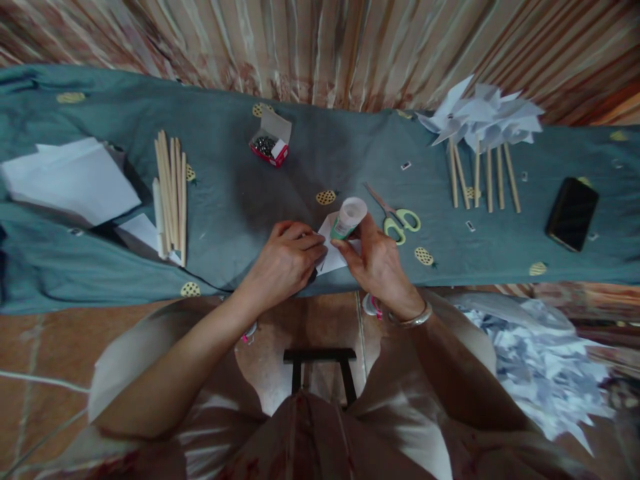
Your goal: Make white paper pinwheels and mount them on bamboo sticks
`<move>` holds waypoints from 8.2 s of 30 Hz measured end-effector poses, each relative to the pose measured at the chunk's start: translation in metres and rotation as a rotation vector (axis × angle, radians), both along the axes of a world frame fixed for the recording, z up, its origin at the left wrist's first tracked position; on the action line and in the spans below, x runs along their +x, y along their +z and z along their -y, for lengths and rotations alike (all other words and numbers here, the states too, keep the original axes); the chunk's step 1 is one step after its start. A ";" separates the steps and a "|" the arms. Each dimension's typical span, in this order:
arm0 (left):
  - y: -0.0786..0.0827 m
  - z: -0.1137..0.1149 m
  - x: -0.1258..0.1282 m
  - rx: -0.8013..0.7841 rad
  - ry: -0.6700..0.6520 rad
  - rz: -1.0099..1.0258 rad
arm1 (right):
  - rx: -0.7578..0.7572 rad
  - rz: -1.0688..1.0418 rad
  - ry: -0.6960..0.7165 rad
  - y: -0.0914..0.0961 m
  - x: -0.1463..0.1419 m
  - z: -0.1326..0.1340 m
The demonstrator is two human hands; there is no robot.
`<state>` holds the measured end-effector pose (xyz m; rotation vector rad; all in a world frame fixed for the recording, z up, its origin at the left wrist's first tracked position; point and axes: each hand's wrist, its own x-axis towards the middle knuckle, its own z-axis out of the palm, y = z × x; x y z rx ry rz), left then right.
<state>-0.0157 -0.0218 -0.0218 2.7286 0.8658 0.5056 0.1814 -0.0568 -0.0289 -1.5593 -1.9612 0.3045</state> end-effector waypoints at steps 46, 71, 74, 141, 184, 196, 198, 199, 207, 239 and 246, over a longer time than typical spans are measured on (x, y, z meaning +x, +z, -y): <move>-0.004 -0.001 0.000 -0.018 0.013 -0.005 | -0.125 -0.036 -0.005 0.006 0.010 0.001; -0.002 -0.002 0.002 -0.050 0.015 -0.017 | -0.097 0.029 0.010 0.005 0.002 -0.007; -0.002 -0.002 0.002 -0.045 0.015 -0.024 | -0.121 0.051 0.044 0.010 0.002 -0.009; -0.001 0.001 -0.061 -0.336 0.201 0.168 | -0.600 -1.510 -0.175 0.023 0.010 -0.023; 0.008 0.004 -0.034 -0.357 0.381 0.426 | -0.567 -1.327 -0.123 0.025 -0.019 -0.024; 0.009 0.005 -0.033 -0.262 0.341 0.376 | -0.561 -1.276 -0.087 0.017 -0.027 -0.024; 0.011 0.004 -0.029 -0.268 0.333 0.401 | -0.580 -1.272 -0.068 0.017 -0.030 -0.023; 0.011 0.004 -0.027 -0.282 0.336 0.413 | -0.589 -1.266 -0.052 0.018 -0.031 -0.022; 0.000 -0.015 -0.034 -0.310 0.500 0.408 | -0.379 -0.975 -0.048 0.027 -0.004 -0.020; -0.010 0.019 0.017 0.030 -0.073 0.219 | -0.175 -0.256 0.157 0.004 0.029 0.035; -0.011 0.017 0.017 -0.013 -0.033 0.223 | -0.160 -0.305 0.121 0.002 0.026 0.033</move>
